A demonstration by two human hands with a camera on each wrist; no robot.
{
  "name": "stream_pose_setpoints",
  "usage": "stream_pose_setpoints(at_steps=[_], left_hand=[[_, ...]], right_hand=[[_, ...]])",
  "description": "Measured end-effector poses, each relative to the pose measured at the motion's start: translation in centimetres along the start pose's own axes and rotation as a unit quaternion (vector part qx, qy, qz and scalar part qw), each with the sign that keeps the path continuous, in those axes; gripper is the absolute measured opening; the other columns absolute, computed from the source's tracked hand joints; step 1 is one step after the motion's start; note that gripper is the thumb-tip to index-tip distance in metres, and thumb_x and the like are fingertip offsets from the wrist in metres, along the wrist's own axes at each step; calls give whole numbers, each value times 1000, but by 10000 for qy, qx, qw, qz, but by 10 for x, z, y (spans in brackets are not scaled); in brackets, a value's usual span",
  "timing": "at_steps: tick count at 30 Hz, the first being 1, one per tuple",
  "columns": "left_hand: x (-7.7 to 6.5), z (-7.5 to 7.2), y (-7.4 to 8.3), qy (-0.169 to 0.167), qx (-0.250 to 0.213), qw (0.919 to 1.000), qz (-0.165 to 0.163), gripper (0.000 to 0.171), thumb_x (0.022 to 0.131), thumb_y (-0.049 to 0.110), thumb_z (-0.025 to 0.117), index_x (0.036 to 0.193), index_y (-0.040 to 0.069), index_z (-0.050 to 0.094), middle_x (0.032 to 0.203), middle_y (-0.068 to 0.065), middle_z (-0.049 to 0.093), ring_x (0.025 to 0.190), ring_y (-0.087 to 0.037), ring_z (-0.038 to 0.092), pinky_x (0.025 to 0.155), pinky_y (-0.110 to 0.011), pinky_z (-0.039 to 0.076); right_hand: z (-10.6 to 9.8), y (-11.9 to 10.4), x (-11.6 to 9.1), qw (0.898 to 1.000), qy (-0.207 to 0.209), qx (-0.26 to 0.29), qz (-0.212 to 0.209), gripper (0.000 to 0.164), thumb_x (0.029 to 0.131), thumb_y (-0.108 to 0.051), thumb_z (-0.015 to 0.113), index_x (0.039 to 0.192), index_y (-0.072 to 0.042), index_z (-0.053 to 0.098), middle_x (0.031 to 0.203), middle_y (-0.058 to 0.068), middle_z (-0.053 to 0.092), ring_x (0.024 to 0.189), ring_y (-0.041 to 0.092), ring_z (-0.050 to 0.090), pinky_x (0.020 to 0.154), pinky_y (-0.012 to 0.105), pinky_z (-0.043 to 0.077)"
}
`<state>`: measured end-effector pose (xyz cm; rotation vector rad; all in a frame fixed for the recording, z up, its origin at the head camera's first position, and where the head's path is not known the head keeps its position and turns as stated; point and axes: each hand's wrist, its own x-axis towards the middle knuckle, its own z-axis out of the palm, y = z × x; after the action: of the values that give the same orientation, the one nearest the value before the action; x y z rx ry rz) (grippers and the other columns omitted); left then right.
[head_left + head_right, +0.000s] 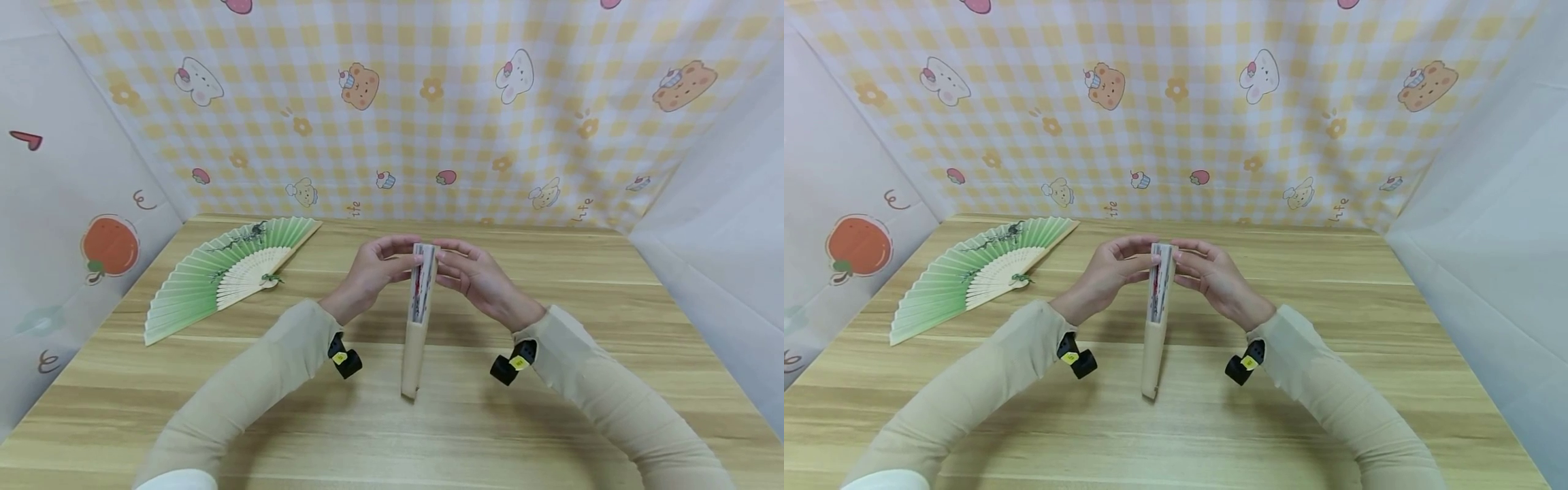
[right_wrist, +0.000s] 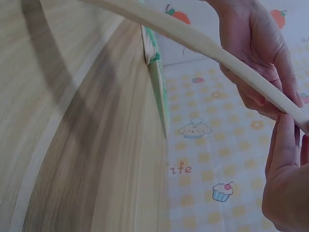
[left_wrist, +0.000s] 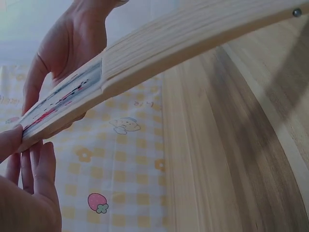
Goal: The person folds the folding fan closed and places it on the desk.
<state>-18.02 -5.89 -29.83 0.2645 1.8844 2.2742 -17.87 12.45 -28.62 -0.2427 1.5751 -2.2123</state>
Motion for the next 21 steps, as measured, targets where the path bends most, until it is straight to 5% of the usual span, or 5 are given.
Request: stream_pose_setpoints(at_steps=[21], left_hand=[[40,11,-25,116,-191,9986,-472,30,81,6,64,111,5,57,106,-11,55,89,-21,58,75,-29,52]], right_hand=[[-34,7,28,9971,610,-294,338,18,90,-10,52,108,-9,51,105,4,53,85,14,60,77,22,50]])
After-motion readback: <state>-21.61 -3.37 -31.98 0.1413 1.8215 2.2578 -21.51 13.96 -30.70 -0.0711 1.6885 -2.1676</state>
